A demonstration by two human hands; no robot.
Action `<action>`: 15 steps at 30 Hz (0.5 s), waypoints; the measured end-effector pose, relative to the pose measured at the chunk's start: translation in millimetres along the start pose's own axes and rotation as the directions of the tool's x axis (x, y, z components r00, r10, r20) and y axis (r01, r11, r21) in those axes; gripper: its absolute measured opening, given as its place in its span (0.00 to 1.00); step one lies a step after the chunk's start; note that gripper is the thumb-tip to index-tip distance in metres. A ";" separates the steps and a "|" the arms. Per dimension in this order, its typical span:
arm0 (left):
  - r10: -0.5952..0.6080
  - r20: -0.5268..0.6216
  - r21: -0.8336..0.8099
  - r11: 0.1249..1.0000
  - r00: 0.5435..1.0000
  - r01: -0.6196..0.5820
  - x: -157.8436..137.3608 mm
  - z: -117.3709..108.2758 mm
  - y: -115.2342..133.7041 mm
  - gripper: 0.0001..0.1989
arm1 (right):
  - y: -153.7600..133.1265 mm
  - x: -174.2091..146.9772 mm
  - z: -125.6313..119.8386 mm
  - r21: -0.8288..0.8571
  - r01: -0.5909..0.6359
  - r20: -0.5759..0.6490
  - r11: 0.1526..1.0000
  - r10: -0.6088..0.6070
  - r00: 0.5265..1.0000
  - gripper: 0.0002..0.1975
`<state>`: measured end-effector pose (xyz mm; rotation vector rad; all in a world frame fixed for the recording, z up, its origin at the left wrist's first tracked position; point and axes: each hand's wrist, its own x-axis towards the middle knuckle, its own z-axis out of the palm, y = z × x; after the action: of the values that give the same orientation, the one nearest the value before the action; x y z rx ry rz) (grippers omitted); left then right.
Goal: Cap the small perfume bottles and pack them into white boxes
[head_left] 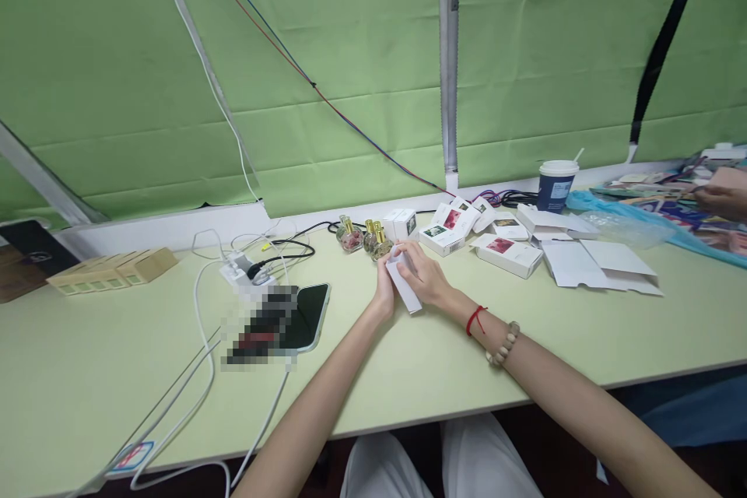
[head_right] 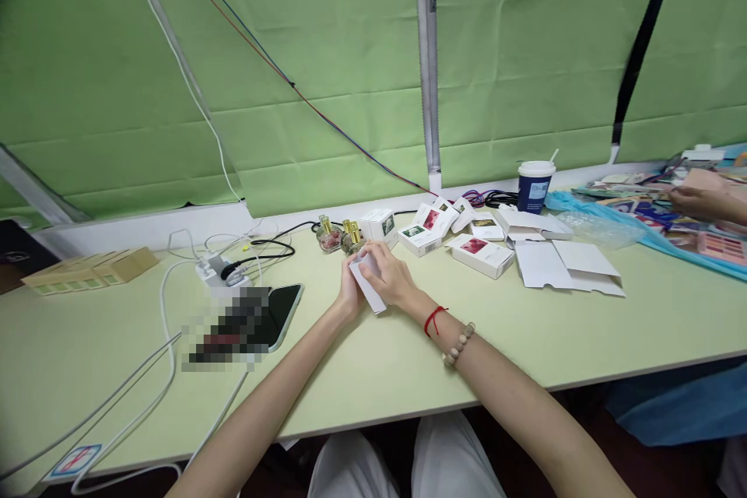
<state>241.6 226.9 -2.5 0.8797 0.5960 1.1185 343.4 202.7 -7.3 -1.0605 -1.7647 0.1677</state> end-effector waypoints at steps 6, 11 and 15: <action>-0.002 -0.045 -0.028 1.000 0.999 0.001 -2.0 3.0 2.7 0.20 | -0.9 0.3 -1.4 0.012 0.008 -0.005 1.000 -0.008 1.000 0.13; 0.019 -0.033 -0.013 1.000 0.999 -0.020 -0.8 2.2 0.5 0.19 | 0.9 0.5 -0.4 -0.011 -0.007 0.005 1.000 0.007 1.000 0.13; 0.016 -0.022 0.005 1.000 1.000 -0.016 2.5 -0.8 -2.8 0.19 | 2.1 0.3 0.6 -0.032 -0.016 0.010 0.999 0.017 1.000 0.14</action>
<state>243.2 229.0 -5.2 0.8783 0.6112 1.1426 344.1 204.4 -8.5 -1.0989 -1.7737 0.1562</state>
